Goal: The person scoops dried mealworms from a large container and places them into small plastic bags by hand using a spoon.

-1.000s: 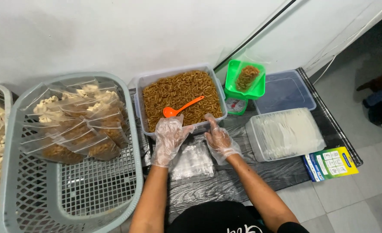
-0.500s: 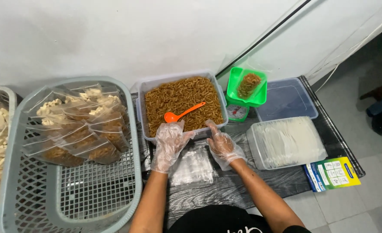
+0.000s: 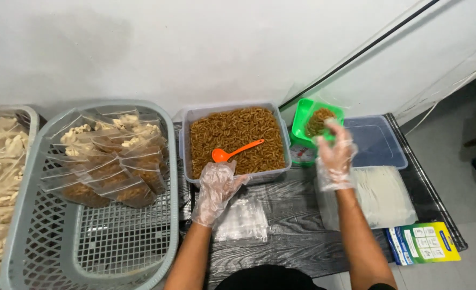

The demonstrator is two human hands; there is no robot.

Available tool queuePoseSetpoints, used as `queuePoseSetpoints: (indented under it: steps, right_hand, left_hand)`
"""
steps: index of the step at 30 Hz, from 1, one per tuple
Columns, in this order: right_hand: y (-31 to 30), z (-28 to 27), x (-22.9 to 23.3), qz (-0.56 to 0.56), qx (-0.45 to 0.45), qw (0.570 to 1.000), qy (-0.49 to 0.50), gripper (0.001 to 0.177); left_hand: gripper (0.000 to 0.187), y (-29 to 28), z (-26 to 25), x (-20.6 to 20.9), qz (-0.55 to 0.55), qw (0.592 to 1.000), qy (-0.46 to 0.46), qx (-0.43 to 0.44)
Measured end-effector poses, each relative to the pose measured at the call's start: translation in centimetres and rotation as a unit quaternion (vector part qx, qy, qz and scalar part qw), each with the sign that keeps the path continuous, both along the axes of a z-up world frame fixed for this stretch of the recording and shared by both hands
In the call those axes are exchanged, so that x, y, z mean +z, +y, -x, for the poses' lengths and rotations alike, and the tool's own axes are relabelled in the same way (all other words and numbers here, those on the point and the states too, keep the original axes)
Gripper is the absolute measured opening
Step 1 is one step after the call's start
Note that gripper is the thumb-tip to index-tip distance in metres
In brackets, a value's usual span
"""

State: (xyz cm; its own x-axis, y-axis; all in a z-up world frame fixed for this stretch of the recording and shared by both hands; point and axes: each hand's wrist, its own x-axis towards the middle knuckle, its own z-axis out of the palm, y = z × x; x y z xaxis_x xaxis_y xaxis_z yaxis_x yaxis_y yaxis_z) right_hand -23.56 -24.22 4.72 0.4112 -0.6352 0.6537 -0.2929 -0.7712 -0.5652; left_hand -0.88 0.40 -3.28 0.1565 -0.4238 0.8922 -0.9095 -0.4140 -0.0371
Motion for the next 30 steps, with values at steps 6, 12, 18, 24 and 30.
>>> queuePoseSetpoints:
  steps: [6,12,18,24,30]
  right_hand:
    - [-10.1,1.0,4.6,-0.033,-0.037,0.998,0.038,0.084]
    - [-18.2,2.1,-3.8,-0.176,-0.083,0.972,0.133,0.028]
    - [-16.0,0.8,-2.7,-0.117,-0.041,0.992,0.036,0.007]
    - [-7.9,-0.2,5.2,-0.048,0.014,0.998,-0.047,0.01]
    - [2.1,-3.7,8.8,-0.078,0.166,0.982,-0.053,0.008]
  left_hand:
    - [0.069,-1.9,0.5,-0.5,0.085,0.996,0.038,0.013]
    - [0.057,-0.2,-1.3,-2.6,0.036,0.998,-0.038,-0.028]
    - [0.035,-1.4,-1.9,2.3,0.106,0.979,-0.165,-0.054]
    - [0.075,1.0,-1.1,2.1,-0.294,0.912,0.273,-0.081]
    - [0.066,-0.2,-0.1,3.1,-0.099,0.826,0.516,-0.206]
